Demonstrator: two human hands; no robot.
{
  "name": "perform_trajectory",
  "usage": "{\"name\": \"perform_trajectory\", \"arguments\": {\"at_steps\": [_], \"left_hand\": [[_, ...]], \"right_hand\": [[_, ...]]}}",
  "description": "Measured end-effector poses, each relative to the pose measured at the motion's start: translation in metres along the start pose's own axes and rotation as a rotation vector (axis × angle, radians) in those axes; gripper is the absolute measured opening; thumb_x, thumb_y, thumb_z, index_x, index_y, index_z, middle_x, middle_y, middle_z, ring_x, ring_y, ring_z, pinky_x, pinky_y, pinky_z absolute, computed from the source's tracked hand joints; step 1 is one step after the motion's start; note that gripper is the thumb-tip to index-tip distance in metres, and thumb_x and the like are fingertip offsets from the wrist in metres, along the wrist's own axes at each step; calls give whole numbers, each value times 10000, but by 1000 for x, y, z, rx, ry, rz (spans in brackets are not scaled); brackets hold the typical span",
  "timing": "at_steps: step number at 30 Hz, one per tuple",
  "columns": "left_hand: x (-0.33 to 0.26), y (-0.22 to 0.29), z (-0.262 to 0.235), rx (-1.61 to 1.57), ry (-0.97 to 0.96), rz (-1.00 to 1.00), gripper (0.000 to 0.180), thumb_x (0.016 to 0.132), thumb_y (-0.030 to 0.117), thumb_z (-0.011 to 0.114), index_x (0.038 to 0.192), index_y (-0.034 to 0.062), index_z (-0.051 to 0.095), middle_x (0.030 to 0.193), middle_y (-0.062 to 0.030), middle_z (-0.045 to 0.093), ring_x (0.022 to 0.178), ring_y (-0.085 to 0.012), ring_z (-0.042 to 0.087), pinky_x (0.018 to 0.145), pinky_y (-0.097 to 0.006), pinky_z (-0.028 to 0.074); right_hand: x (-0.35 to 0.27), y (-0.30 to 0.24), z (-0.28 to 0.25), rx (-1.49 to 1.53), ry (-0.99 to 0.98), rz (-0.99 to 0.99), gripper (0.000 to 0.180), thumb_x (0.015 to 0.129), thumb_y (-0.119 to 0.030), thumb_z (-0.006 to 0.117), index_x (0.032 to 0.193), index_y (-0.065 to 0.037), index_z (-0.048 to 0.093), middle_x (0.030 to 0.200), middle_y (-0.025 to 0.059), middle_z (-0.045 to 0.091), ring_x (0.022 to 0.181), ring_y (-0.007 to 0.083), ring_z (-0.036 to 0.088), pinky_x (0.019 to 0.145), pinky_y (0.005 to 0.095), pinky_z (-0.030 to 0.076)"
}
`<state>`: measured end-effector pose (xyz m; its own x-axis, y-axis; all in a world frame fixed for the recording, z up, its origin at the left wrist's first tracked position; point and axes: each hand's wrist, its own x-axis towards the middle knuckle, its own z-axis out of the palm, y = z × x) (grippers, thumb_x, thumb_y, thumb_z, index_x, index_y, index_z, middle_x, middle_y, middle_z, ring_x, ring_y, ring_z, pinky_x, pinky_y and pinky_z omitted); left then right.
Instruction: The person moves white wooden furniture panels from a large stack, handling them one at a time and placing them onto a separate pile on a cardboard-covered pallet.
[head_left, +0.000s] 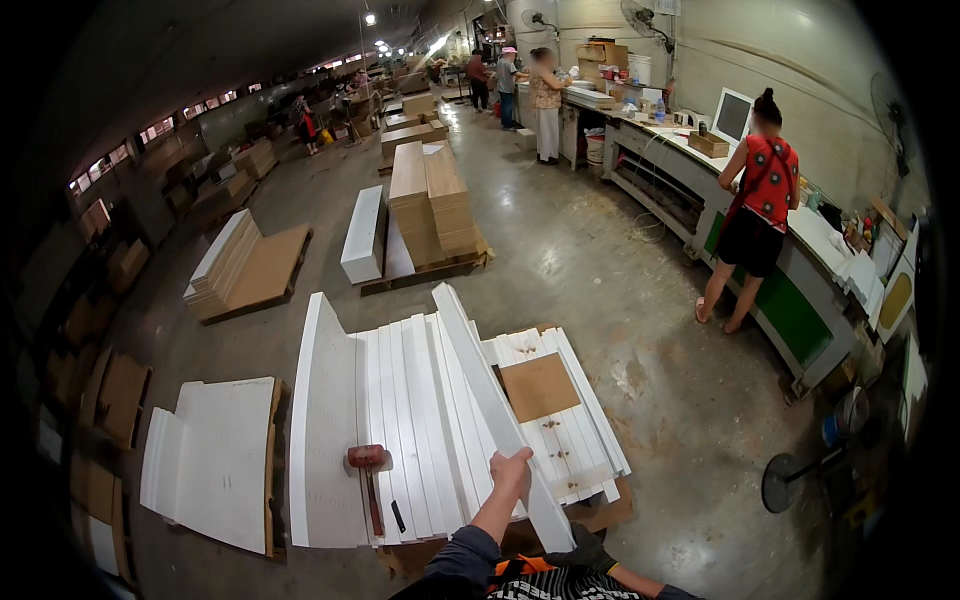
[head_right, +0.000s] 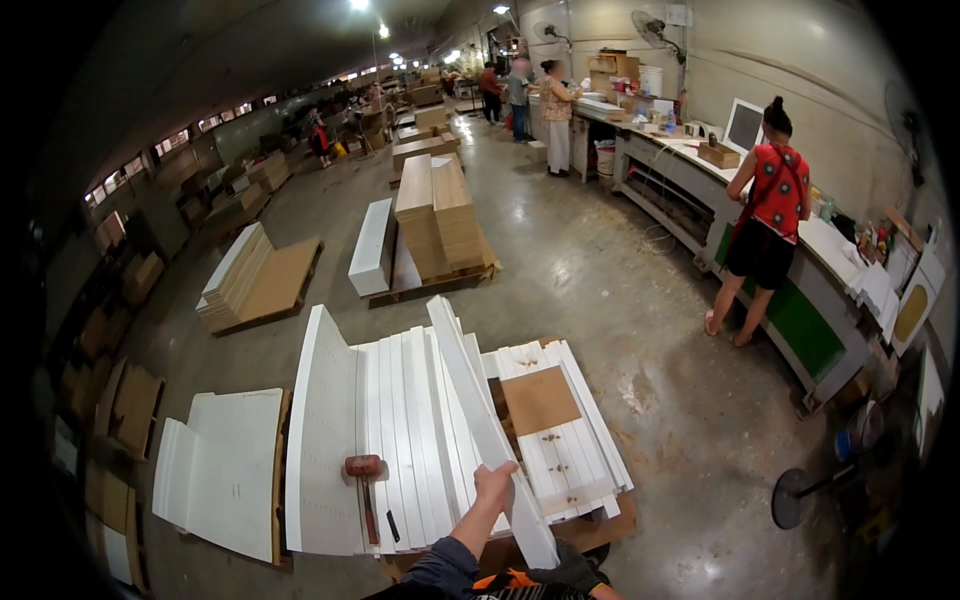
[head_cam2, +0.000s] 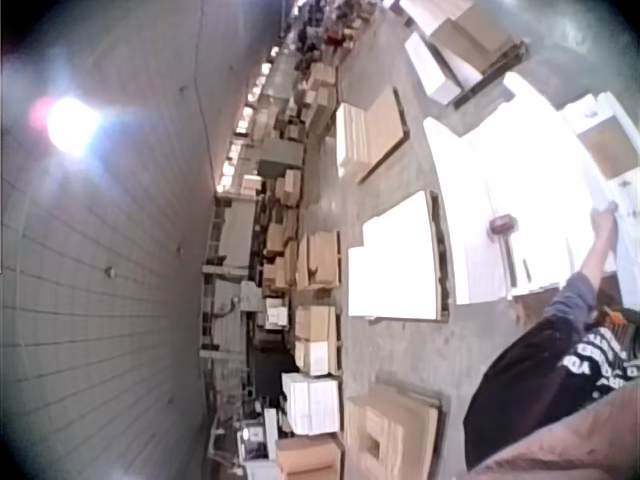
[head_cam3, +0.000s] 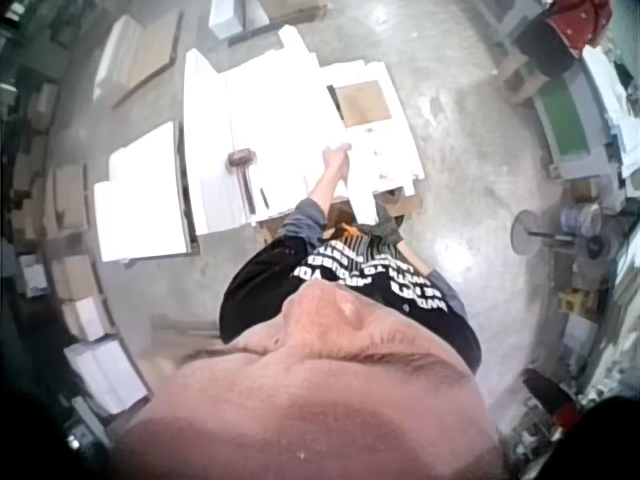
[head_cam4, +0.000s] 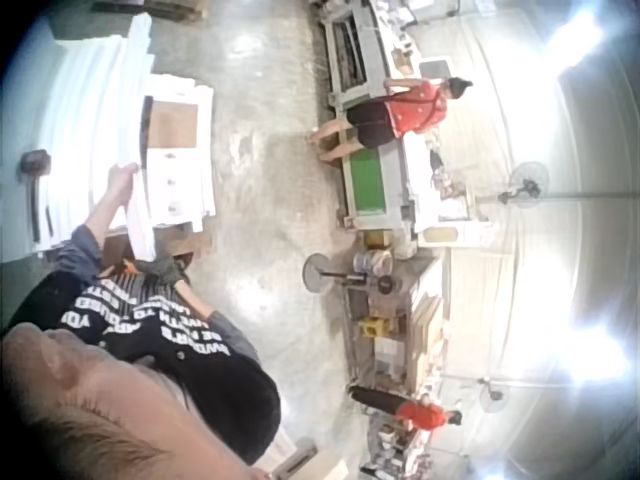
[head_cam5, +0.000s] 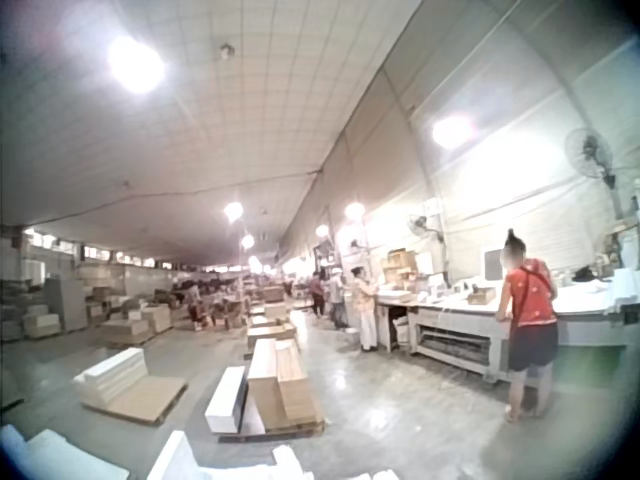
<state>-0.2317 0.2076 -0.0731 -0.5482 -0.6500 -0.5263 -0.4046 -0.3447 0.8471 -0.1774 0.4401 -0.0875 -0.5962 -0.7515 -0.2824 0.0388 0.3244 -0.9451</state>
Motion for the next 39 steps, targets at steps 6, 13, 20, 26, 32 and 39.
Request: {"name": "perform_trajectory", "arguments": {"at_steps": [6,13,20,26,32,39], "left_hand": [[33,-43,-16,160,122,-72,615,614,251,761,1023,-129,502,997,-237,592,904,-317,598,772,-367,484],[32,-47,-32,315,48,-143,715,591,278,776,1081,-127,452,1026,-256,572,934,-344,589,778,-383,493],[26,-46,-50,454,61,-28,836,602,245,769,1196,-121,307,1093,-290,524,1021,-371,549,850,-392,473],[7,-30,-41,593,143,-13,802,613,228,746,1166,-143,300,1088,-310,524,995,-388,563,862,-391,468],[2,-18,-32,714,157,-2,804,571,219,723,1137,-200,335,1044,-326,549,978,-392,578,860,-378,473],[19,-39,-41,603,140,-40,776,577,209,713,1136,-190,352,1067,-318,540,997,-390,565,874,-378,453]], "right_hand": [[9,13,20,-24,-152,128,649,668,-433,753,1126,-21,551,1014,136,622,922,206,588,797,327,459],[19,39,43,-100,-183,105,656,694,-466,732,1092,17,541,967,157,624,885,225,593,782,335,458],[14,-20,52,-5,-257,94,601,703,-421,732,1042,30,523,879,152,601,830,214,556,726,356,445],[8,-26,62,51,-118,124,687,670,-441,748,1105,27,495,995,182,588,912,256,567,799,362,445],[14,-5,64,-212,-51,239,773,648,-455,745,1173,35,459,1093,233,554,991,319,561,849,387,435],[3,-44,50,-95,-141,196,818,625,-465,753,1176,54,443,1086,247,551,1016,332,546,865,382,429]]}}
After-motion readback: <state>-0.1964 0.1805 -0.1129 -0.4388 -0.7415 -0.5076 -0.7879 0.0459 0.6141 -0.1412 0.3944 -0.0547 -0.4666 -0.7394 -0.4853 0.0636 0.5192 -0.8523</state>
